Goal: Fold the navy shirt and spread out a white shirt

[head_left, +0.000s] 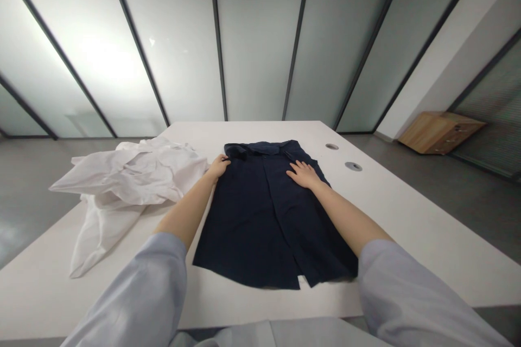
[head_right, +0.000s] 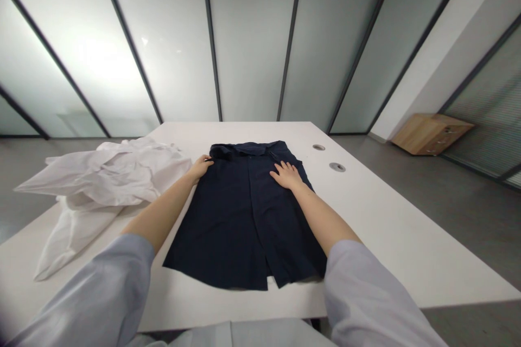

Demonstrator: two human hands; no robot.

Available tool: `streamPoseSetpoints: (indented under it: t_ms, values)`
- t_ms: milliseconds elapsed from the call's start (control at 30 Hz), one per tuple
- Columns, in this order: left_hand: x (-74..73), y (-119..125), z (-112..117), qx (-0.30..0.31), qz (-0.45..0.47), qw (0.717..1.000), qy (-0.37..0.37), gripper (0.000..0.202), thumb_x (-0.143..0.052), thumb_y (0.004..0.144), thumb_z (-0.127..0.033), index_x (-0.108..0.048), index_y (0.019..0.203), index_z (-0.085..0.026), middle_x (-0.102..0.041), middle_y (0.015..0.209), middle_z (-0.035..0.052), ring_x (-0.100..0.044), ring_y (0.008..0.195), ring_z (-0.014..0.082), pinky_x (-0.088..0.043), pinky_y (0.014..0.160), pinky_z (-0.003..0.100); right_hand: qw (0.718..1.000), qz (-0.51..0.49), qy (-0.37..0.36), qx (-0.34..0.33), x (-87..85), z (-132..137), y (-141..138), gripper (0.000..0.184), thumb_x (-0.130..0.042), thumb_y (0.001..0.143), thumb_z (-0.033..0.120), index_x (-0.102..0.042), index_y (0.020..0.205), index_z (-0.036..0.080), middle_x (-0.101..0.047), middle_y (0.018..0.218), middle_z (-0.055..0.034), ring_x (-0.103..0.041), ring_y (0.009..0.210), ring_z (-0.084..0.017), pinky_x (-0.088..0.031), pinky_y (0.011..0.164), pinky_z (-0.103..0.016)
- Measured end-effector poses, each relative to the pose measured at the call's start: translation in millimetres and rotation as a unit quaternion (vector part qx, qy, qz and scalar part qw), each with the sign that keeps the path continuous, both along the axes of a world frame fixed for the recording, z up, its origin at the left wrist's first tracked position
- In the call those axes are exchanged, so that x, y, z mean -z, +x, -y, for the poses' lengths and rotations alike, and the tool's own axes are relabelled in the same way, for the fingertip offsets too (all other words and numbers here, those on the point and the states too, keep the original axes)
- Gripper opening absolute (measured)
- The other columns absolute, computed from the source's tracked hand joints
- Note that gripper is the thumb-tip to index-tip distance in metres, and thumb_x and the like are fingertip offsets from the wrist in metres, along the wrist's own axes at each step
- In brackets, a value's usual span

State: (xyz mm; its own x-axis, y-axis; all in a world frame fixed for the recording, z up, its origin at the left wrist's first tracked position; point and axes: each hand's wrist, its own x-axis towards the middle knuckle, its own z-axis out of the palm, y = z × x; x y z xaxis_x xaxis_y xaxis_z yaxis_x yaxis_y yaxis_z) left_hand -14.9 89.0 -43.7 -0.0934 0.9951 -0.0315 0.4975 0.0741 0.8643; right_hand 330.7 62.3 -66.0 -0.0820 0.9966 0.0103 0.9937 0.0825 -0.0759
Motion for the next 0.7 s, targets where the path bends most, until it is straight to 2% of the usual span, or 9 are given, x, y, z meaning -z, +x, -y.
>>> streamPoseSetpoints:
  t_ms: [67,133,200,267,367,433,500,600,700]
  values:
    - [-6.4,1,-1,0.005,0.132,0.991,-0.024,0.045,-0.054,0.085,-0.029,-0.045,0.129,-0.026,-0.069,0.089,0.0029,-0.068,0.076,0.017,-0.055,0.071,0.032,1.0,0.001,0.0,0.002,-1.3,1,0,0.066,-0.027,0.094,0.058,-0.034,0.149,0.022,-0.026,0.157,-0.0109,-0.024,0.143,-0.031,-0.018,0.114,-0.048]
    - [-11.7,-2,0,0.007,0.153,0.987,-0.04,0.055,-0.056,0.084,-0.024,-0.038,0.136,-0.027,-0.069,0.083,0.0015,-0.067,0.071,0.016,-0.055,0.068,0.03,1.0,0.002,-0.002,0.003,-2.4,1,0,0.066,-0.027,0.094,0.058,-0.034,0.149,0.021,-0.026,0.157,-0.0111,-0.024,0.143,-0.031,-0.018,0.115,-0.047]
    - [-15.0,-10,3,-0.014,0.074,0.996,-0.043,0.062,-0.056,0.081,-0.018,-0.036,0.14,-0.024,-0.069,0.083,0.0034,-0.068,0.074,0.0182,-0.055,0.069,0.032,1.0,0.0,-0.005,0.004,-2.6,0,-1,0.066,-0.028,0.094,0.058,-0.033,0.149,0.021,-0.026,0.157,-0.0112,-0.024,0.143,-0.03,-0.017,0.115,-0.046]
    - [-16.9,-20,7,-0.055,-0.042,0.997,-0.026,0.064,-0.057,0.078,-0.014,-0.039,0.139,-0.019,-0.069,0.092,0.0092,-0.068,0.086,0.0234,-0.054,0.076,0.036,1.0,-0.004,-0.005,0.005,-2.0,0,-1,0.066,-0.028,0.094,0.058,-0.034,0.149,0.021,-0.026,0.157,-0.011,-0.024,0.143,-0.03,-0.017,0.115,-0.046]
    - [-19.1,-26,17,-0.097,-0.238,0.963,0.075,0.056,-0.054,0.078,-0.013,-0.048,0.134,-0.016,-0.061,0.117,0.0185,-0.059,0.109,0.0316,-0.048,0.089,0.042,1.0,-0.006,-0.003,0.012,-1.2,2,-4,0.066,-0.028,0.094,0.058,-0.034,0.149,0.021,-0.026,0.157,-0.0111,-0.024,0.143,-0.031,-0.017,0.115,-0.047]
    - [-19.7,-20,25,-0.063,-0.348,0.922,0.161,0.046,-0.049,0.083,-0.017,-0.052,0.129,-0.016,-0.056,0.125,0.0181,-0.053,0.118,0.0319,-0.043,0.097,0.042,1.0,-0.002,0.001,0.018,-2.1,5,-7,0.065,-0.028,0.095,0.056,-0.036,0.148,0.02,-0.027,0.156,-0.0123,-0.025,0.142,-0.031,-0.018,0.114,-0.048]
    - [-18.0,-7,32,0.024,-0.389,0.898,0.203,0.038,-0.045,0.088,-0.024,-0.056,0.123,-0.018,-0.058,0.123,0.015,-0.051,0.119,0.0293,-0.039,0.102,0.04,0.999,0.008,0.036,0.014,-4.8,10,-10,0.062,-0.032,0.095,0.051,-0.039,0.146,0.017,-0.029,0.155,-0.014,-0.025,0.142,-0.032,-0.019,0.114,-0.049]
    - [-9.4,17,39,0.155,-0.404,0.883,0.182,0.038,-0.041,0.092,-0.037,-0.06,0.119,-0.02,-0.061,0.12,0.0118,-0.052,0.118,0.0259,-0.035,0.106,0.037,0.992,0.017,0.116,-0.048,-10.1,17,-17,0.054,-0.037,0.094,0.042,-0.046,0.14,0.015,-0.038,0.15,-0.015,-0.031,0.138,-0.032,-0.021,0.113,-0.047]
    - [3.4,32,41,0.201,-0.411,0.881,0.124,0.053,-0.039,0.091,-0.052,-0.053,0.132,-0.02,-0.051,0.139,0.0119,-0.043,0.131,0.0278,-0.029,0.11,0.04,0.991,0.012,0.094,-0.098,-12.2,21,-24,0.048,-0.036,0.095,0.043,-0.055,0.132,0.018,-0.051,0.138,-0.0141,-0.044,0.128,-0.03,-0.03,0.108,-0.044]
